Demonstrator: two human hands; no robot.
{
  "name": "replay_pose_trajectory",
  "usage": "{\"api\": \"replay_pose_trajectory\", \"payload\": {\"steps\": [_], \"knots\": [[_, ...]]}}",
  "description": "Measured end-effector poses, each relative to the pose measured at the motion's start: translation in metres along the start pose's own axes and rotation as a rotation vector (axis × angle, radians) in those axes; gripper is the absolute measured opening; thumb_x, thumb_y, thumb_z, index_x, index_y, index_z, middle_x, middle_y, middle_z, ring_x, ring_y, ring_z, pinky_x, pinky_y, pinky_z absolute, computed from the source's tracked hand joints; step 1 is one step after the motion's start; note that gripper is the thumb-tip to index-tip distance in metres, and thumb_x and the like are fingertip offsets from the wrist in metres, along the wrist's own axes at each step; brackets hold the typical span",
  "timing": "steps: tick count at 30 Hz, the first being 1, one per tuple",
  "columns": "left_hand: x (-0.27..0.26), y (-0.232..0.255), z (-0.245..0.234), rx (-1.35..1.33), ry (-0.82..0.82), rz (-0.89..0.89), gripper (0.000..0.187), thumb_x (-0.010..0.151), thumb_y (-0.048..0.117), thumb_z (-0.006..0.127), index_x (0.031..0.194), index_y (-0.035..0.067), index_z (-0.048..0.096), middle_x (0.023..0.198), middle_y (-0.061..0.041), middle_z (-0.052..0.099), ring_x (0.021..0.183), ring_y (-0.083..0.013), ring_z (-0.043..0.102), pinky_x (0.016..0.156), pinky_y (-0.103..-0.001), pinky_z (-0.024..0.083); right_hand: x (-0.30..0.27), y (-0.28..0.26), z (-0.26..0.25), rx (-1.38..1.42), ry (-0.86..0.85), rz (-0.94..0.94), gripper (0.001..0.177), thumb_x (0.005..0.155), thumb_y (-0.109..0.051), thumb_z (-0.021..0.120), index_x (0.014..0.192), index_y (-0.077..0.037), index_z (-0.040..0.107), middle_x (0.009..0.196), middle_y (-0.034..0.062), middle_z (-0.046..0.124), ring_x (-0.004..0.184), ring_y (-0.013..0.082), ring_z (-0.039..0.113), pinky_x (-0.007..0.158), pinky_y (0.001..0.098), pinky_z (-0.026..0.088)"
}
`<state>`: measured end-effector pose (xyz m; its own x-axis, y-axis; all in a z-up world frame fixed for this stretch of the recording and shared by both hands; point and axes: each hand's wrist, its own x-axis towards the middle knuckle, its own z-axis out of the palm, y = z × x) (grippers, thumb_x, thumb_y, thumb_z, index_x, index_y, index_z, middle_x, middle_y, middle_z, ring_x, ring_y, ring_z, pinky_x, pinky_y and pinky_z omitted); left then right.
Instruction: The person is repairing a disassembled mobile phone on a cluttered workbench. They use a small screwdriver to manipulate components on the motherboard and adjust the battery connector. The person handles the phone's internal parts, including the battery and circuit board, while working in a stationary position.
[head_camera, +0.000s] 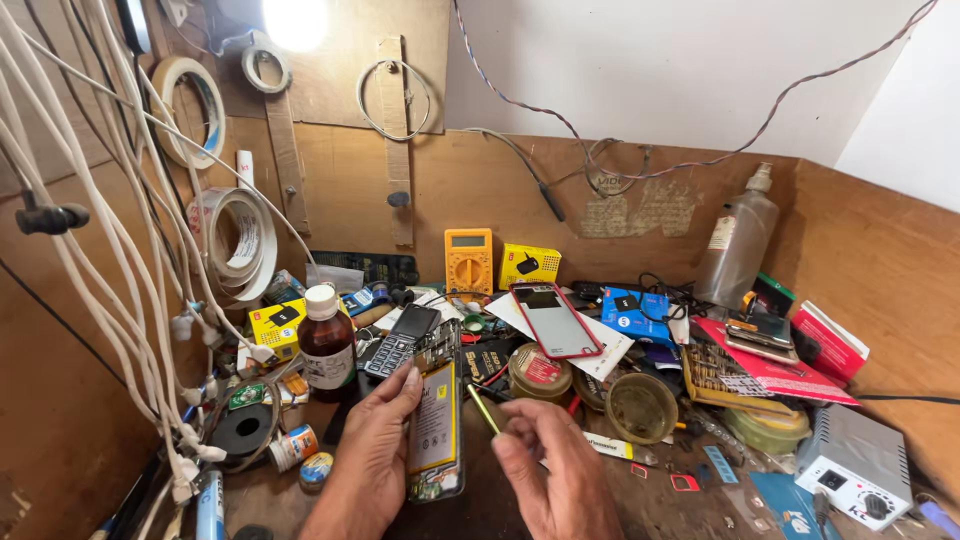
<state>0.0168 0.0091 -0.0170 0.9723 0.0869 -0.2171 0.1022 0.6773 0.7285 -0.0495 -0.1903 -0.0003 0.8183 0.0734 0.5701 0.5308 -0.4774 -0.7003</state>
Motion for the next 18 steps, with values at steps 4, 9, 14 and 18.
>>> {"api": "replay_pose_trajectory", "payload": {"steps": [4,9,14,18], "knots": [[-0.008,0.007,0.002,0.052,-0.034,0.041,0.041,0.093,0.028,0.068,0.123,0.000,0.073,0.094,-0.006,0.077,0.074,-0.0128,0.068,0.065,-0.029,0.054,0.007,0.008,-0.004,0.054,0.346,-0.032,0.030,0.101,-0.027,0.057,0.118,-0.004,0.066,0.088,0.0052,0.077,0.079,0.0115,0.072,0.071,0.0265,0.057],[-0.027,0.023,0.014,0.451,-0.004,0.048,0.059,0.078,0.046,0.080,0.116,0.000,0.076,0.090,-0.005,0.076,0.073,-0.0121,0.066,0.069,-0.029,0.052,0.020,0.027,-0.010,0.043,0.438,0.090,0.023,0.099,-0.022,0.064,0.112,-0.003,0.065,0.088,0.0051,0.075,0.075,0.0087,0.069,0.063,0.0247,0.054],[-0.039,0.027,0.029,0.839,0.088,0.293,0.086,0.061,0.044,0.093,0.128,0.007,0.055,0.106,-0.008,0.077,0.094,-0.0191,0.075,0.085,-0.034,0.059,0.020,0.034,-0.001,-0.139,0.290,0.136,0.019,0.090,-0.019,0.072,0.104,-0.006,0.070,0.081,0.0072,0.076,0.066,0.0156,0.070,0.059,0.0306,0.054],[-0.056,0.028,0.035,1.212,0.197,0.651,0.095,0.059,0.042,0.093,0.138,0.012,0.050,0.123,-0.013,0.067,0.107,-0.0336,0.068,0.088,-0.045,0.055,0.030,0.026,0.011,-0.306,0.058,0.010,0.027,0.082,-0.017,0.074,0.106,-0.009,0.067,0.093,0.0127,0.075,0.084,0.0309,0.074,0.069,0.0416,0.057]]}}
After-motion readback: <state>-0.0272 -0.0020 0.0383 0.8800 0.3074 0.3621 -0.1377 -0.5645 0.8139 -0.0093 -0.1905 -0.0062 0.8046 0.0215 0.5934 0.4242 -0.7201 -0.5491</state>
